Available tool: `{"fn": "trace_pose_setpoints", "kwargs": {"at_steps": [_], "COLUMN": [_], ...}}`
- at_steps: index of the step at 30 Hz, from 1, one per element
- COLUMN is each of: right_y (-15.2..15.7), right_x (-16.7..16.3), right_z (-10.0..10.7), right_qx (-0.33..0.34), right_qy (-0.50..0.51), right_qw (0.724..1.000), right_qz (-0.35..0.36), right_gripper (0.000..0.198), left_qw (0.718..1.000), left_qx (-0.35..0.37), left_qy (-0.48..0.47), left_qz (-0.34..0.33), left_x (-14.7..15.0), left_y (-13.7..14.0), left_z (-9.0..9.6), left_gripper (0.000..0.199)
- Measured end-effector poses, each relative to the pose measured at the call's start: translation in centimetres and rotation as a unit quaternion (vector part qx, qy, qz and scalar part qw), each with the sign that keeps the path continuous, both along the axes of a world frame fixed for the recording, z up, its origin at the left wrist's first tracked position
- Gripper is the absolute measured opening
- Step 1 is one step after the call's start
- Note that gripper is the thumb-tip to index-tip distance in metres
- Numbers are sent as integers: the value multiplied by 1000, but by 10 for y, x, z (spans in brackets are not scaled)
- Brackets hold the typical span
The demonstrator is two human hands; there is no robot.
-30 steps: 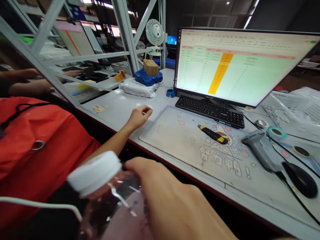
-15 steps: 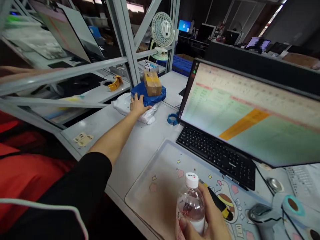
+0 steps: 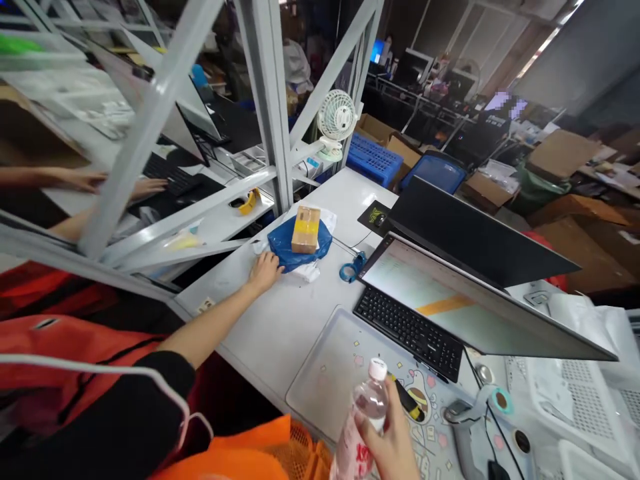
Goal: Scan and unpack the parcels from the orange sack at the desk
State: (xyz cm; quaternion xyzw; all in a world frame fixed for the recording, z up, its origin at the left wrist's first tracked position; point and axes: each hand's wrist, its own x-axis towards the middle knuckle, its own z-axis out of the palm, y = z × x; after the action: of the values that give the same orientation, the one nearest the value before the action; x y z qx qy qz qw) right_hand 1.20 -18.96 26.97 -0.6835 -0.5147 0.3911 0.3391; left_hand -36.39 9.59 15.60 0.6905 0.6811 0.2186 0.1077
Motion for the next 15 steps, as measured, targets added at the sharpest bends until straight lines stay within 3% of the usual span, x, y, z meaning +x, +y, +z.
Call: {"fn": "trace_pose_setpoints", "kwargs": {"at_steps": [2,3,4,6,8,10,11,13,15], "right_y": [13,22,34,59,84,103,111,120,119], "right_x": [-24,-35,-47,-70,-93,-110,-116,-119,-118], "right_z": [12,18,24,33,39,44,47,54,63], "right_qx": [-17,-38,-65,-121,-185,-251,-268,-259,-200], "right_qy": [34,59,87,157,212,226,224,217,182], "right_qw": [997,990,977,930,862,801,787,790,820], "right_qz": [67,124,185,311,421,495,508,512,505], "right_gripper": [76,78,79,82,88,90,88,83,75], "left_qw": [998,994,972,880,806,777,774,767,764], "left_qx": [35,60,108,148,117,133,165,234,267], "left_qy": [-33,-55,-104,-172,-173,-158,-153,-156,-168], "left_qz": [-33,-79,-178,-417,-554,-595,-592,-577,-563], "left_x": [5,10,17,31,39,36,31,22,17], "left_y": [-35,-55,-76,-116,-148,-168,-171,-166,-151], "left_z": [24,39,55,91,123,144,149,150,144], "left_gripper": [32,39,45,56,49,43,39,30,25]}}
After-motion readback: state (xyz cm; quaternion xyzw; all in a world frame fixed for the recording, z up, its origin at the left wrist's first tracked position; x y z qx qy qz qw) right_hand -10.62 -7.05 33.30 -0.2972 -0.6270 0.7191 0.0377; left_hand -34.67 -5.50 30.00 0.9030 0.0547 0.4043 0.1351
